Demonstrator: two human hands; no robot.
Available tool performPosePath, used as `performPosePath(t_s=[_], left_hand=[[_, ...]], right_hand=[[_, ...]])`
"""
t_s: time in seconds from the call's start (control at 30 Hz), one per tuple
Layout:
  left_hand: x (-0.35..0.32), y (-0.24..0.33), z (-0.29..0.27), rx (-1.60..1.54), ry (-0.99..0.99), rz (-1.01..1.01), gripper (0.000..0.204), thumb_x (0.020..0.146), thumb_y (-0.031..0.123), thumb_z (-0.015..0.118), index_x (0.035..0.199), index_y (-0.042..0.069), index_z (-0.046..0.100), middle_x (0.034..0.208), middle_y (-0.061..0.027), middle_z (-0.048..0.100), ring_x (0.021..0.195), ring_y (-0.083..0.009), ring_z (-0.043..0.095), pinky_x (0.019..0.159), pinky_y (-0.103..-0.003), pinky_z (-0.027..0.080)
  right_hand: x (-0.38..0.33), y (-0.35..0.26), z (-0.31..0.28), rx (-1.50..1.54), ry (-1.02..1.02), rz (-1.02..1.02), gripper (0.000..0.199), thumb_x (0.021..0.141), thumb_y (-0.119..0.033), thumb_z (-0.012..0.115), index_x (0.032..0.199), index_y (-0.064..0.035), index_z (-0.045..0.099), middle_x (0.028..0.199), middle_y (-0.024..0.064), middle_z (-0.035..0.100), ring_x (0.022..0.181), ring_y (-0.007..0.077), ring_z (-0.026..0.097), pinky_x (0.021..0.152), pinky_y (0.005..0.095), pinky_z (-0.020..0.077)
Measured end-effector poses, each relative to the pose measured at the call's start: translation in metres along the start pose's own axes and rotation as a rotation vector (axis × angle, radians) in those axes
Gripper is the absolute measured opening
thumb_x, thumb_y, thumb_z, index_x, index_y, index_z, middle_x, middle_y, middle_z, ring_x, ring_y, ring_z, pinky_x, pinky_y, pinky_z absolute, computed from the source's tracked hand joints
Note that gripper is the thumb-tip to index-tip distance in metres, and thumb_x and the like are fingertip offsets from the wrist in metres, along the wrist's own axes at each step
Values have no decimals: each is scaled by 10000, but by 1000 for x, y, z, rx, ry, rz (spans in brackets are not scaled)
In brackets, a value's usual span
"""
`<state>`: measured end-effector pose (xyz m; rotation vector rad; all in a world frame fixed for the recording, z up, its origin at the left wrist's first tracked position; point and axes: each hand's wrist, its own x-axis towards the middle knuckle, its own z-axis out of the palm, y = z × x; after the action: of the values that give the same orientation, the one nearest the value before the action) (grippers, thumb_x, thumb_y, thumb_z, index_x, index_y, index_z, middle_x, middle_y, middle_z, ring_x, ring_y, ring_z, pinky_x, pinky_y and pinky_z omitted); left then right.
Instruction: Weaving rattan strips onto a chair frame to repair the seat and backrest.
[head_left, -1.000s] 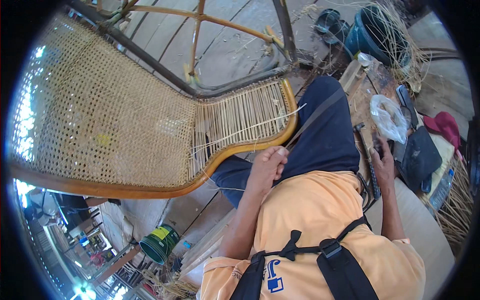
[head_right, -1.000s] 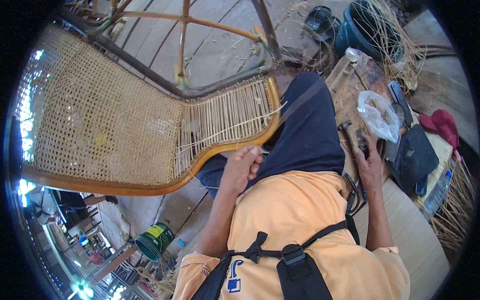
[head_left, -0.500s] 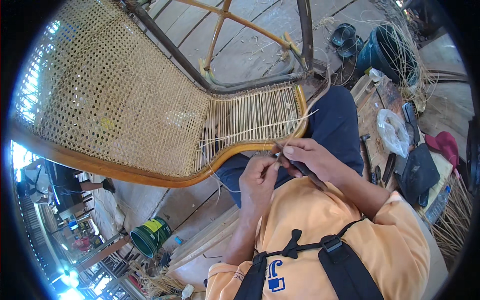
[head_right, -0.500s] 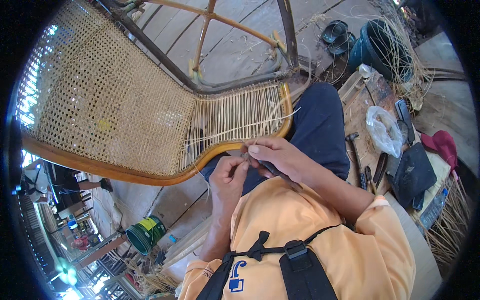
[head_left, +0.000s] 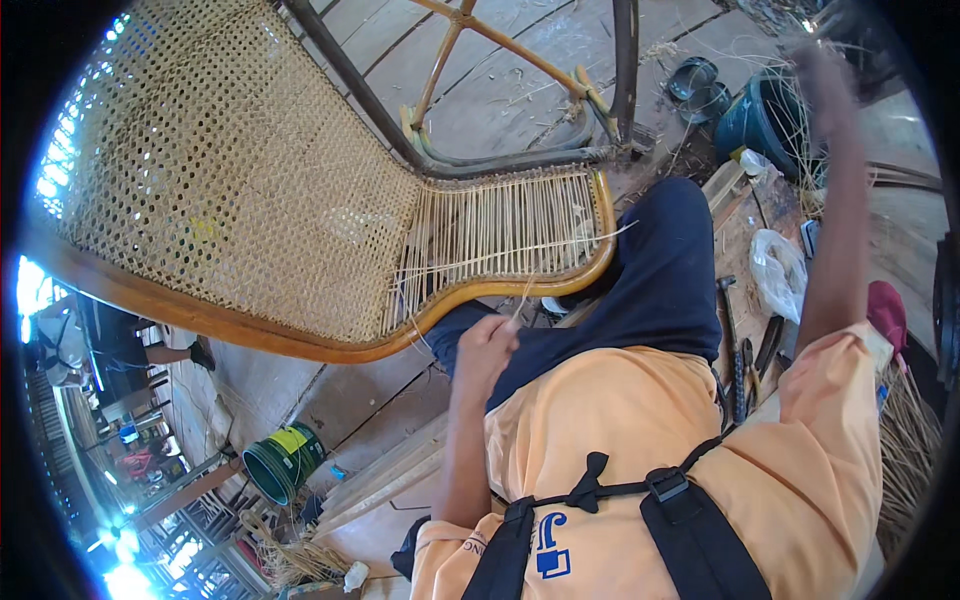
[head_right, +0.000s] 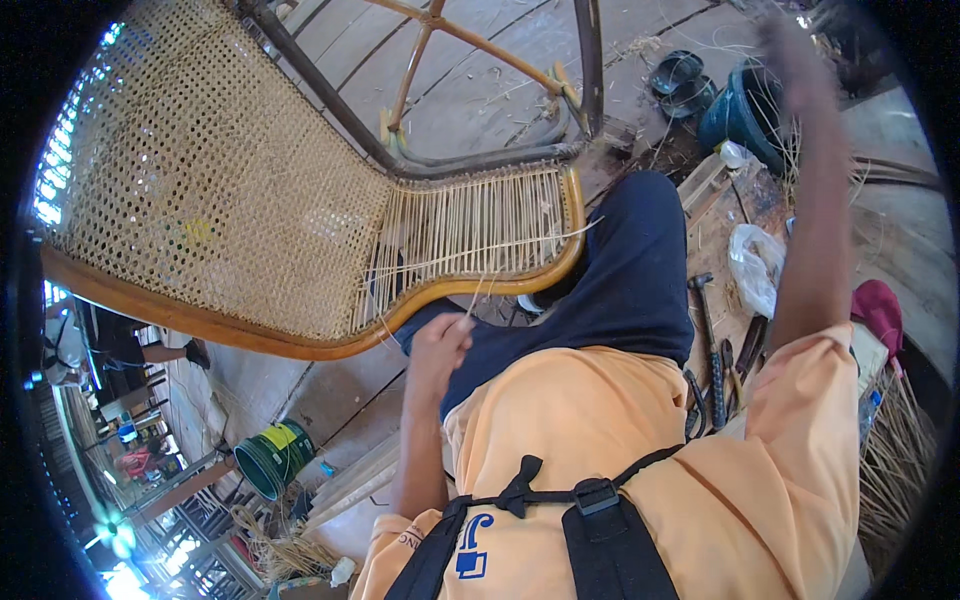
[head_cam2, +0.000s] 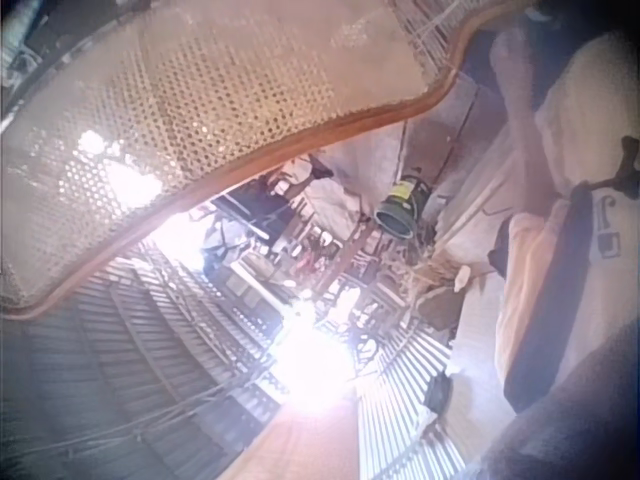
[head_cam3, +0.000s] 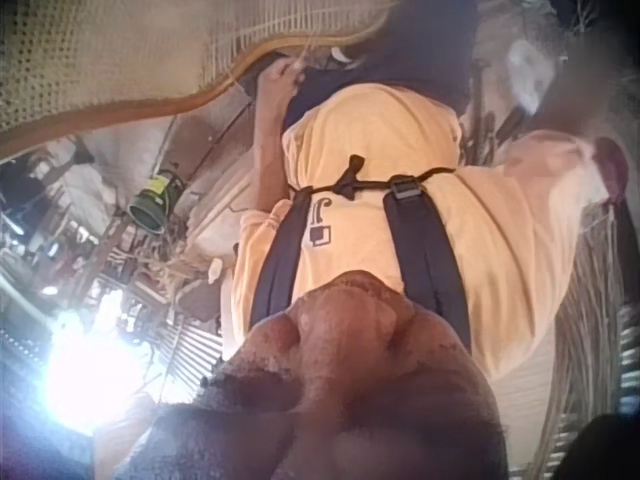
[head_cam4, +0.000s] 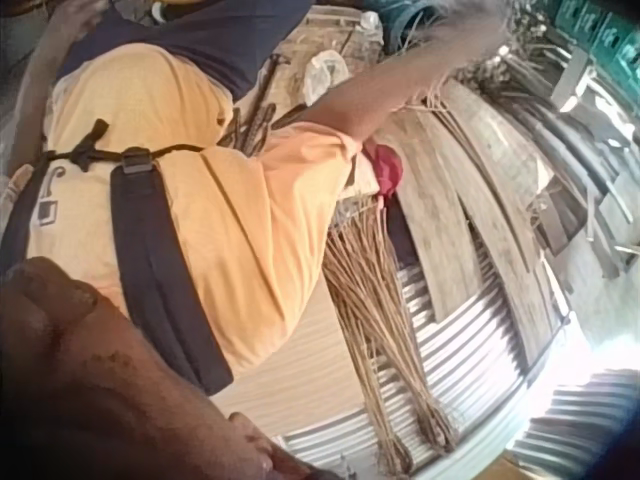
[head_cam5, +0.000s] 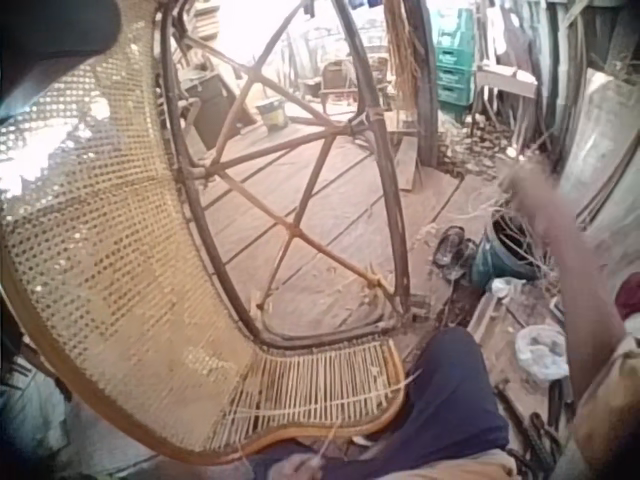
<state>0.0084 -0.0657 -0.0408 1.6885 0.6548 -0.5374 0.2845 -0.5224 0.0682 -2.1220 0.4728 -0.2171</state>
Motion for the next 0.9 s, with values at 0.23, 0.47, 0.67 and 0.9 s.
performPosePath(t_s=[0.23, 0.47, 0.67, 0.9], left_hand=[[26, 44, 38, -213, -171, -67, 199, 876, 193, 541, 923, 8, 598, 589, 15, 496, 455, -49, 408, 402, -168, 307], [11, 35, 0, 57, -138, 3, 148, 876, 183, 553, 868, 41, 595, 621, 11, 523, 443, -42, 385, 404, -177, 303], [-7, -5, -18, 56, -45, -153, 147, 881, 169, 531, 876, 41, 604, 631, 18, 536, 515, -36, 452, 458, -198, 359], [-10, 19, 13, -29, 67, -11, 165, 893, 176, 541, 854, 25, 597, 624, 4, 549, 479, -46, 443, 433, -201, 359]], right_hand=[[-244, 15, 167, 684, -1208, 521, 495, 859, -281, 580, 1211, 45, 457, 650, 3, 482, 517, 82, 445, 436, 202, 342], [-239, 31, 205, 741, -996, 527, 240, 892, -275, 531, 782, -62, 531, 627, 11, 508, 449, 93, 460, 402, 213, 356], [-194, 60, 204, 742, -960, 432, 236, 875, -286, 551, 890, -50, 564, 666, 11, 533, 461, 87, 467, 394, 213, 362], [-302, 17, 233, 786, -1364, 411, 224, 851, -214, 622, 935, -35, 517, 697, 19, 513, 499, 60, 426, 423, 191, 333]])
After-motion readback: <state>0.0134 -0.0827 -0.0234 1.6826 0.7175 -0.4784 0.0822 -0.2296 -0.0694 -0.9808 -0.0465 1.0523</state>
